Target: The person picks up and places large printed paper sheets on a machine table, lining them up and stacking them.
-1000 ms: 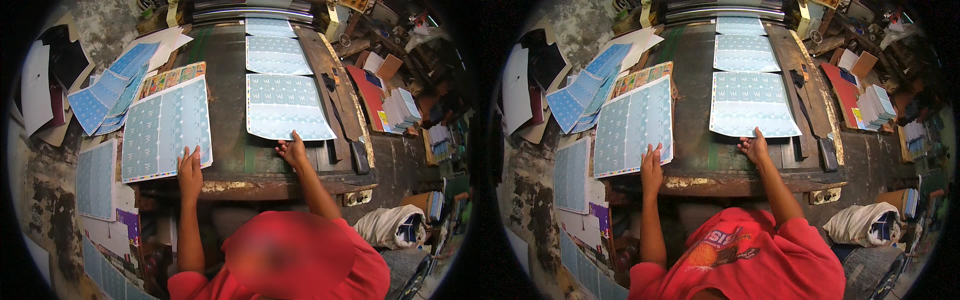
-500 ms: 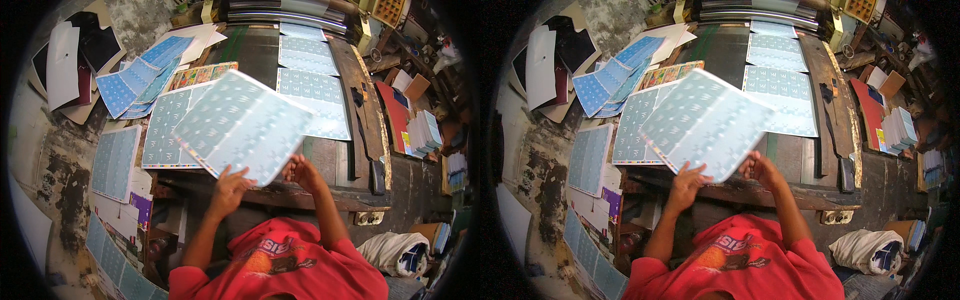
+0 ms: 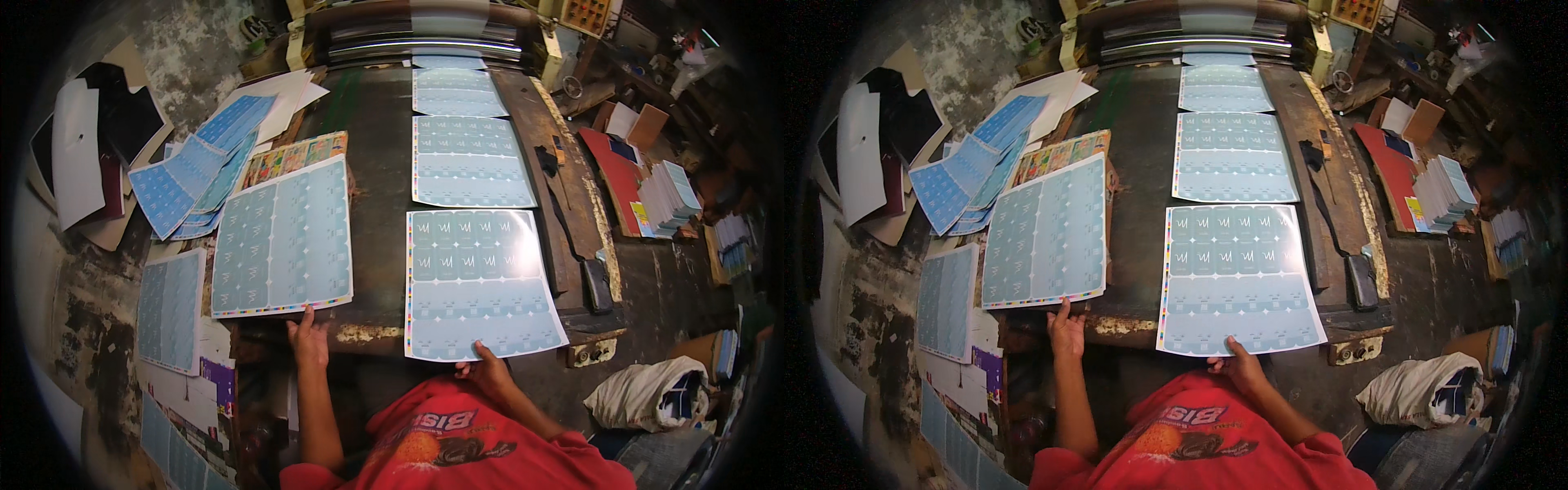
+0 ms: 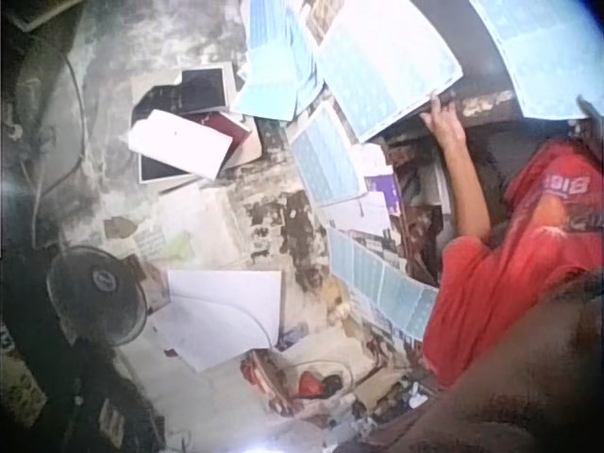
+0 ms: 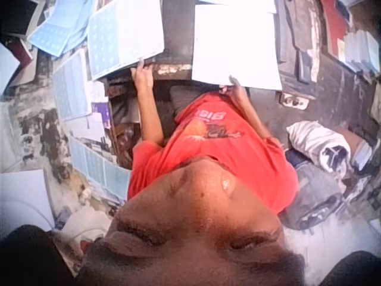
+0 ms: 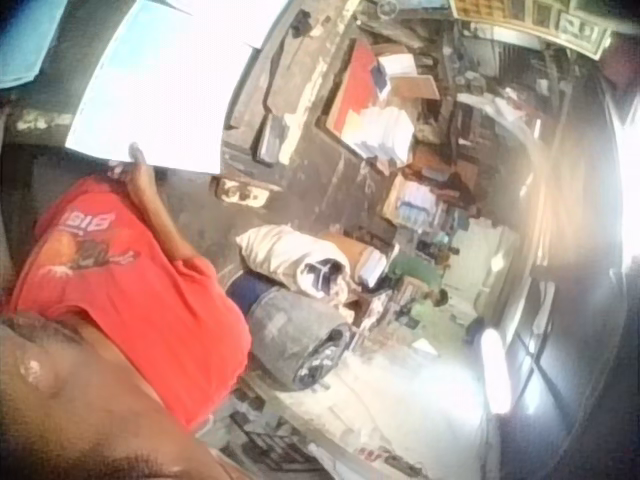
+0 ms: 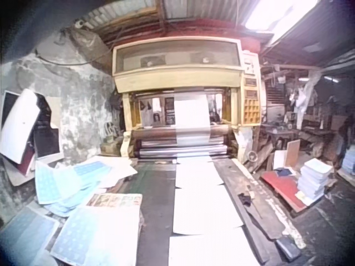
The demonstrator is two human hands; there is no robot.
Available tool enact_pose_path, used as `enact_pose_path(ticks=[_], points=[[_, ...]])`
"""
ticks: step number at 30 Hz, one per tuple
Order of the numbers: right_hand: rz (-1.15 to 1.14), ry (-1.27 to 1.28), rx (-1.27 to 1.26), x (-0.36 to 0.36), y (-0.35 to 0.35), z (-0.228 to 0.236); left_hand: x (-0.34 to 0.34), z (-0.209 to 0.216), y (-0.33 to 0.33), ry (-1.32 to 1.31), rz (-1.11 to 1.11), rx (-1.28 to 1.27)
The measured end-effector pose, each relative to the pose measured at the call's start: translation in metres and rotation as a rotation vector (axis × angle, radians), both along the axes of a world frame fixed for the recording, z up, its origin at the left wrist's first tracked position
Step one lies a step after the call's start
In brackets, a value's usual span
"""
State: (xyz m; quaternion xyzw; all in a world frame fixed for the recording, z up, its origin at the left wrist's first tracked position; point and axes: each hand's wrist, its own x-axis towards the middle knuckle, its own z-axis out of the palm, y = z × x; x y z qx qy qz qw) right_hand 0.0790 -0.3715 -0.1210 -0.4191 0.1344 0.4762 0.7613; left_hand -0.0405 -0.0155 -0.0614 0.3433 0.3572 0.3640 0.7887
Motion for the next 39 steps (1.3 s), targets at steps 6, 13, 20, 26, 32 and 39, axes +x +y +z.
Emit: enact_pose_path(ticks=[6, 13, 20, 26, 32, 39], points=[[-0.039, 0.002, 0.029, 0.018, 0.007, -0.002, 0.002, -0.004, -0.011, 0.043, 0.086, -0.006], [-0.126, -0.022, 0.048, 0.060, 0.033, 0.015, -0.004, 0.003, -0.050, 0.067, 0.131, -0.011], [-0.295, -0.073, 0.093, 0.080, 0.056, -0.005, -0.006, 0.052, -0.114, 0.450, -0.207, 1.022], [-0.439, -0.194, -0.017, 0.057, 0.070, 0.014, 0.032, 0.083, -0.033, 0.948, -0.504, 1.686], [-0.400, -0.250, -0.058, 0.041, 0.047, 0.018, 0.005, 0.056, -0.046, 0.924, -0.609, 1.684], [-0.278, -0.255, 0.019, 0.041, 0.047, 0.030, 0.004, 0.064, -0.032, 0.519, -0.557, 1.094]])
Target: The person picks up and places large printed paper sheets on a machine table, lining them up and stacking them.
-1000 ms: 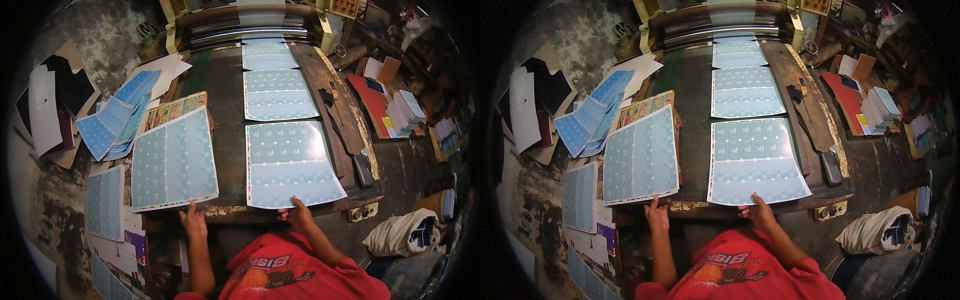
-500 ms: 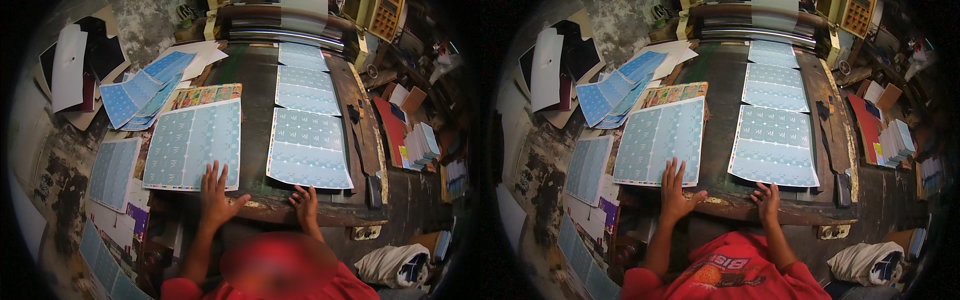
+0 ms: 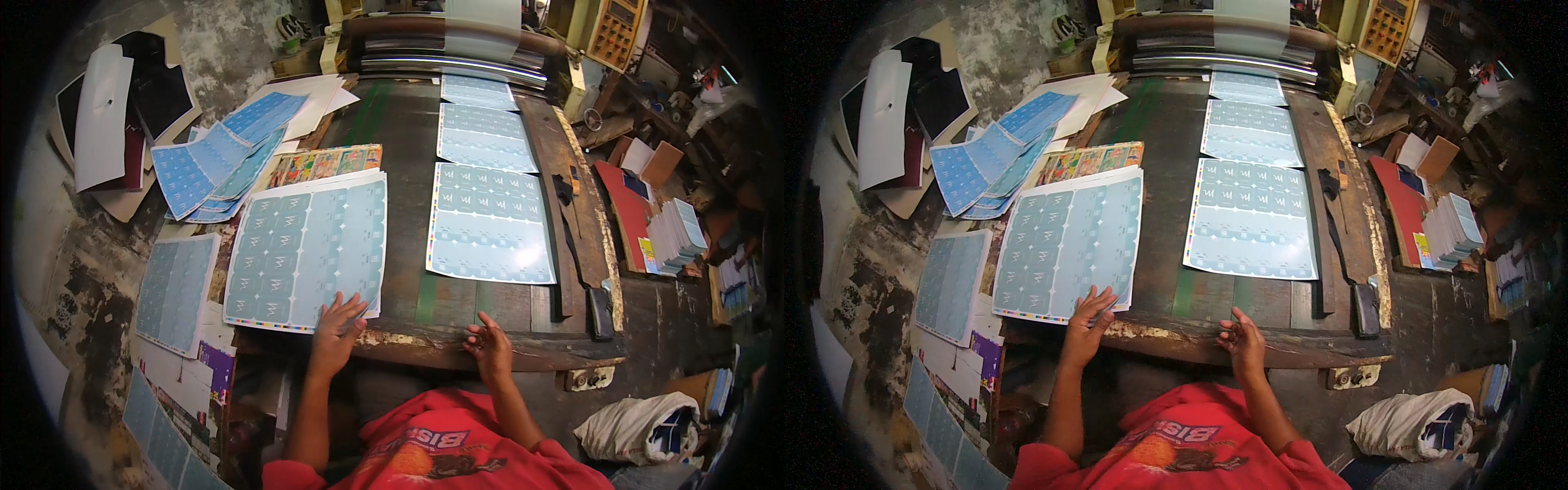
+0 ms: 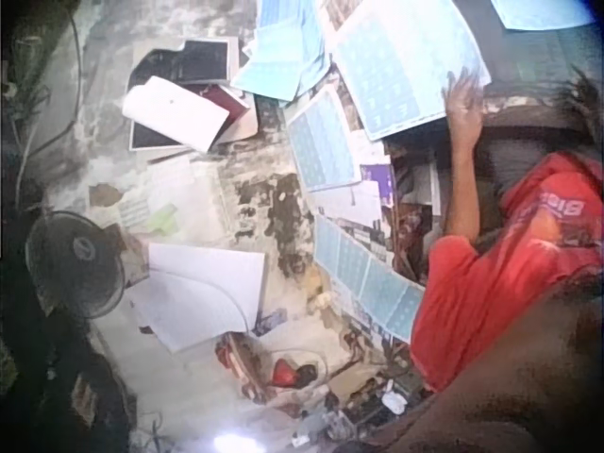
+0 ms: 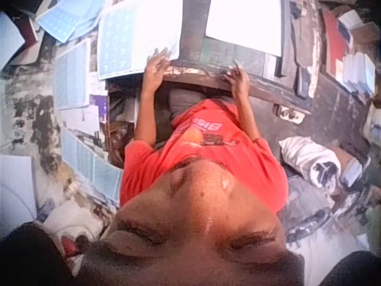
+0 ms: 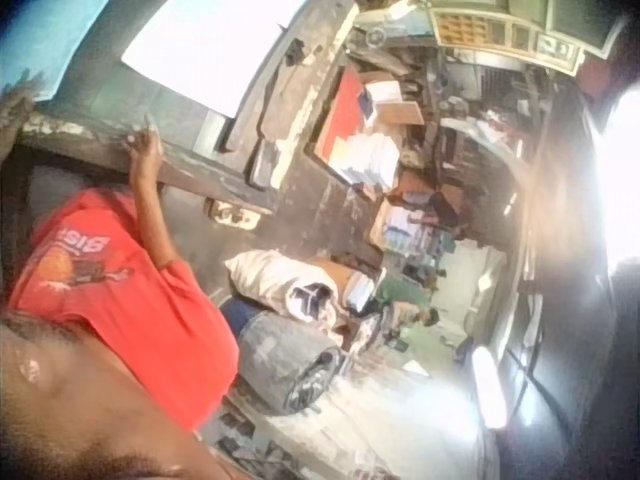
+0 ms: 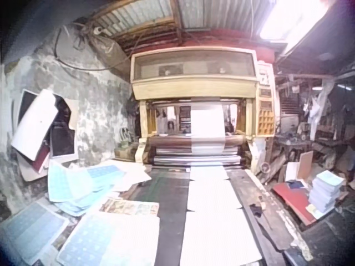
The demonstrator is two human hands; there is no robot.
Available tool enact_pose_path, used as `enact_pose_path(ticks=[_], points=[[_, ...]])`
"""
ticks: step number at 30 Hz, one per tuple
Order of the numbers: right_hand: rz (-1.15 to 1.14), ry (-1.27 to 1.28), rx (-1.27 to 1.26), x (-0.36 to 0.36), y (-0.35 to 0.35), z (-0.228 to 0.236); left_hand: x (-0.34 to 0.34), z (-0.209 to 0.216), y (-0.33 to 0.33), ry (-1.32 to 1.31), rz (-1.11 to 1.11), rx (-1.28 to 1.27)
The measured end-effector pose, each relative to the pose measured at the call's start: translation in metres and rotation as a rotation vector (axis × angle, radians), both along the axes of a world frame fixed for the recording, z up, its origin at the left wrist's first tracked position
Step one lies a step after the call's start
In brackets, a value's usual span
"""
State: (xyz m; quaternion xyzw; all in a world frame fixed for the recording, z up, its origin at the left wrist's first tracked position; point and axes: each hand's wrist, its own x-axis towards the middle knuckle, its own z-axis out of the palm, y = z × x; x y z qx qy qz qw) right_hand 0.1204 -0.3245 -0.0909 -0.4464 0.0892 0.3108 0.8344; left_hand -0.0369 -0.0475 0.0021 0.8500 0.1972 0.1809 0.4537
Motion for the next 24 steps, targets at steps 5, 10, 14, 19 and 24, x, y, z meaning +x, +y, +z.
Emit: enact_pose_path(ticks=[5, 10, 14, 19, 24], points=[[0.060, -0.059, 0.021, 0.007, 0.008, 0.023, 0.000, 0.000, 0.003, -0.296, 0.273, -0.678], [0.121, -0.061, 0.052, 0.010, 0.012, 0.041, -0.002, 0.022, -0.013, -0.201, 0.241, -0.033], [0.314, -0.108, 0.224, 0.013, 0.010, 0.052, -0.001, 0.031, -0.039, -0.069, -0.287, 0.096], [0.260, 0.093, 0.090, 0.005, 0.004, 0.031, 0.002, 0.037, -0.056, 0.072, -0.339, 0.462], [0.236, 0.211, -0.051, -0.020, -0.033, -0.032, 0.009, 0.004, -0.018, 0.075, -0.043, 0.545]])
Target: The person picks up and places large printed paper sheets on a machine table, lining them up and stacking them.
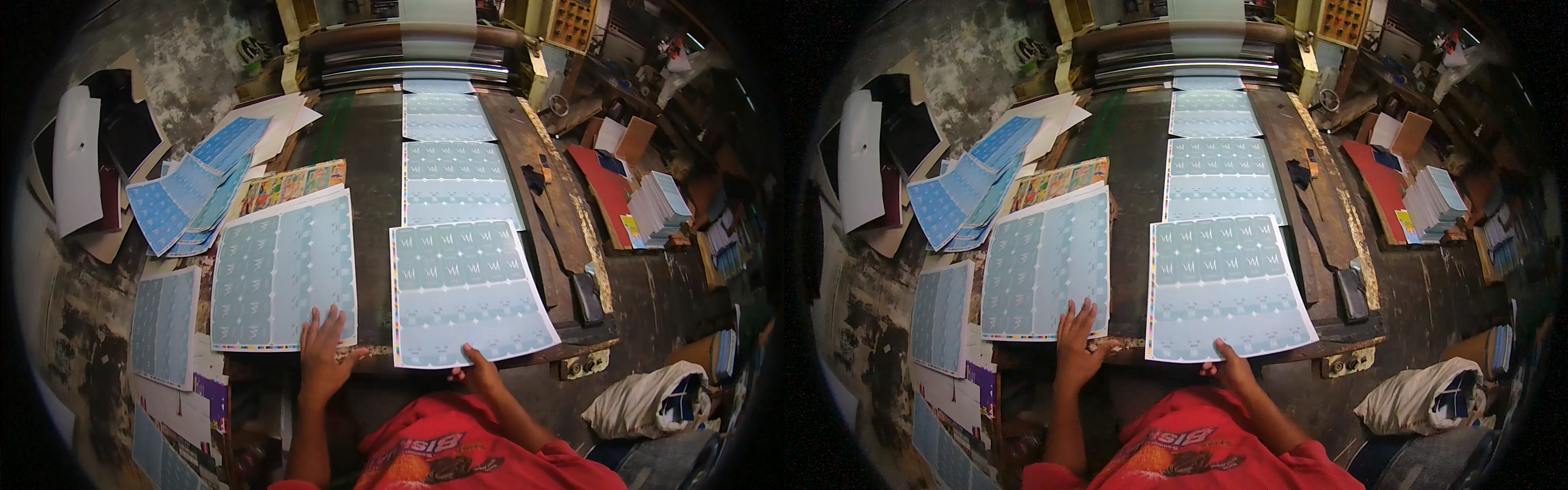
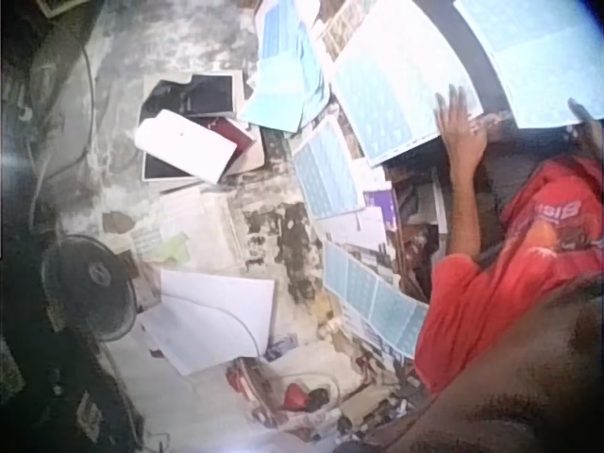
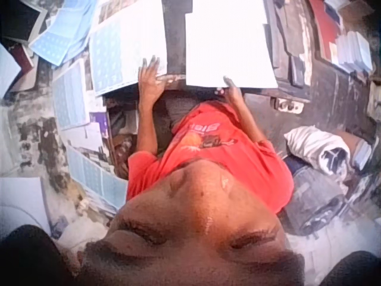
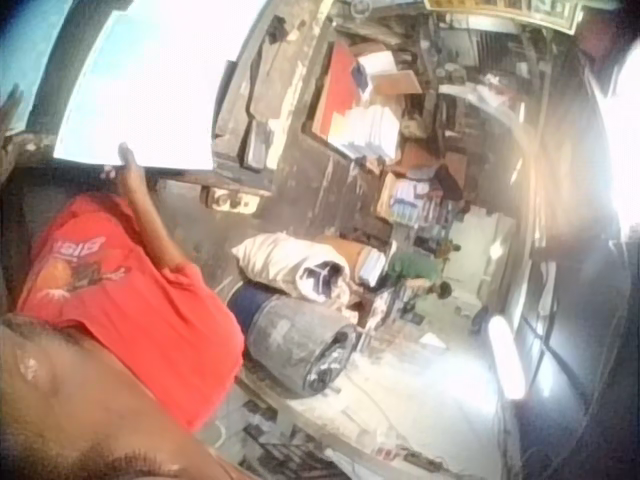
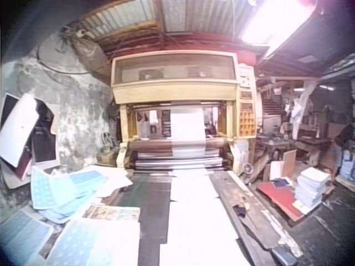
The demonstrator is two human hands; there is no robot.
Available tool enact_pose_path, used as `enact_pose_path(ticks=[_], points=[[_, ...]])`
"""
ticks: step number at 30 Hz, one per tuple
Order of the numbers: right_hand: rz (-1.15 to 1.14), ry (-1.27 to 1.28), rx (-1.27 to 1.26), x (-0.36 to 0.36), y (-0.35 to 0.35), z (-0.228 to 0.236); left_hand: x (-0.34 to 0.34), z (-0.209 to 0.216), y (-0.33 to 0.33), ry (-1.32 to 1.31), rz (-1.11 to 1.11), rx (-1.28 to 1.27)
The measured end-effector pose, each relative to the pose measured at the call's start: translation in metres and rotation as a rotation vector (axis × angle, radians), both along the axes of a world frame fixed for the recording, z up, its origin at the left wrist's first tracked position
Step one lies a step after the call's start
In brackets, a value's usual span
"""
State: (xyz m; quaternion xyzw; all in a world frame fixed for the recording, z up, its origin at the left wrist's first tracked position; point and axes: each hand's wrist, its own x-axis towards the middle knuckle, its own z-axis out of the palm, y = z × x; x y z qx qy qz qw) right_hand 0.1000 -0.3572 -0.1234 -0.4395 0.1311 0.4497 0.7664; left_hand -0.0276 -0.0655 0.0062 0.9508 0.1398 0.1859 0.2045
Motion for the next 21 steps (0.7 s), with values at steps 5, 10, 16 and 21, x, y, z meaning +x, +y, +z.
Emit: enact_pose_path(ticks=[5, 10, 16, 21], points=[[-0.105, -0.010, 0.033, -0.020, 0.003, 0.007, -0.004, -0.019, 0.014, -0.059, 0.068, -0.043], [-0.163, 0.017, 0.025, 0.006, 0.000, -0.005, 0.013, -0.020, -0.003, -0.075, 0.093, -0.017], [-0.234, -0.087, -0.010, 0.016, 0.035, 0.012, -0.007, -0.047, 0.032, -0.107, 0.182, -0.209], [-0.480, -0.207, -0.072, 0.016, -0.015, 0.030, 0.013, -0.024, 0.024, -0.409, 0.281, -0.710]])
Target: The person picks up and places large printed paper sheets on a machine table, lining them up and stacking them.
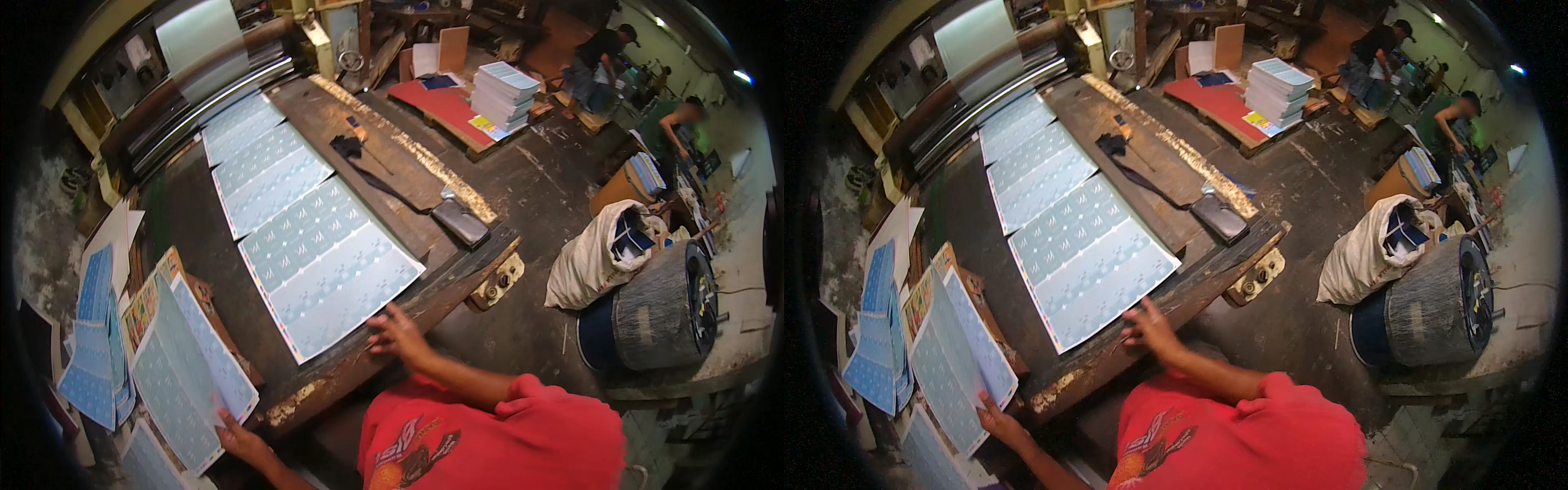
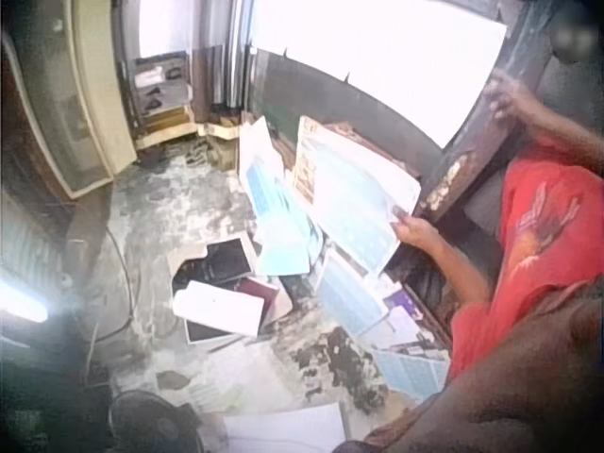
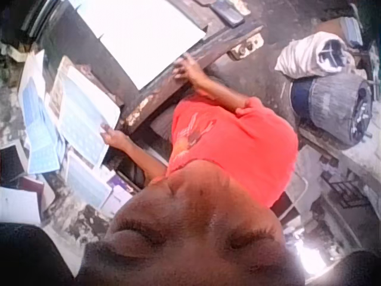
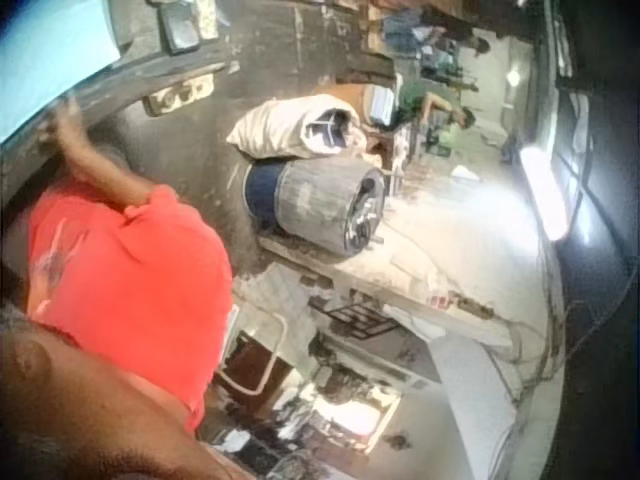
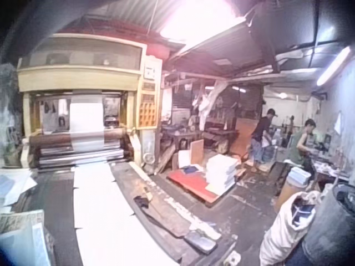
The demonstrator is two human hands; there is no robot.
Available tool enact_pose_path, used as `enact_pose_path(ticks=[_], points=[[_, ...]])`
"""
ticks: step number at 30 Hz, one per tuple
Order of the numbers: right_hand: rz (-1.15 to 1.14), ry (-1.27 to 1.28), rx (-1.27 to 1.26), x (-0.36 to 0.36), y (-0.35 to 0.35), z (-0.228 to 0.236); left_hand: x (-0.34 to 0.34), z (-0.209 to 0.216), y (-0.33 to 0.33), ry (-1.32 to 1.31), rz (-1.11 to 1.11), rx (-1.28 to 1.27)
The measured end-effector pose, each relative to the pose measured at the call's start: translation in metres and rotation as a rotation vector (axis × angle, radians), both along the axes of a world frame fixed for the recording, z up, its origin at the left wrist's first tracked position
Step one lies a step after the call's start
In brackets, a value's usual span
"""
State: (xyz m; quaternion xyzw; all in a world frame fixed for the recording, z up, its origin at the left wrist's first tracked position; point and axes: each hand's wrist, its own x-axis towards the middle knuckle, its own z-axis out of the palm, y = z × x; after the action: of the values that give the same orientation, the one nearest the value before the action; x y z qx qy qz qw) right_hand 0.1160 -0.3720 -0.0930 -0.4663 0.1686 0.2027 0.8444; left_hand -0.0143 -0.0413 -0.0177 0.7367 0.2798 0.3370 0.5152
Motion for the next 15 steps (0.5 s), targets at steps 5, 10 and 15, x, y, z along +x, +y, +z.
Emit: enact_pose_path(ticks=[5, 10, 15], points=[[-0.349, -0.634, -1.053, 0.073, -0.093, 0.009, 0.013, 0.037, -0.055, 0.086, -0.400, 0.514], [-0.423, -0.618, -1.956, 0.150, -0.194, -0.003, 0.015, 0.023, -0.089, 0.153, -0.480, 0.559], [-0.163, -0.270, -2.076, 0.182, -0.203, 0.004, -0.010, -0.012, -0.094, 0.200, -0.676, 0.333]])
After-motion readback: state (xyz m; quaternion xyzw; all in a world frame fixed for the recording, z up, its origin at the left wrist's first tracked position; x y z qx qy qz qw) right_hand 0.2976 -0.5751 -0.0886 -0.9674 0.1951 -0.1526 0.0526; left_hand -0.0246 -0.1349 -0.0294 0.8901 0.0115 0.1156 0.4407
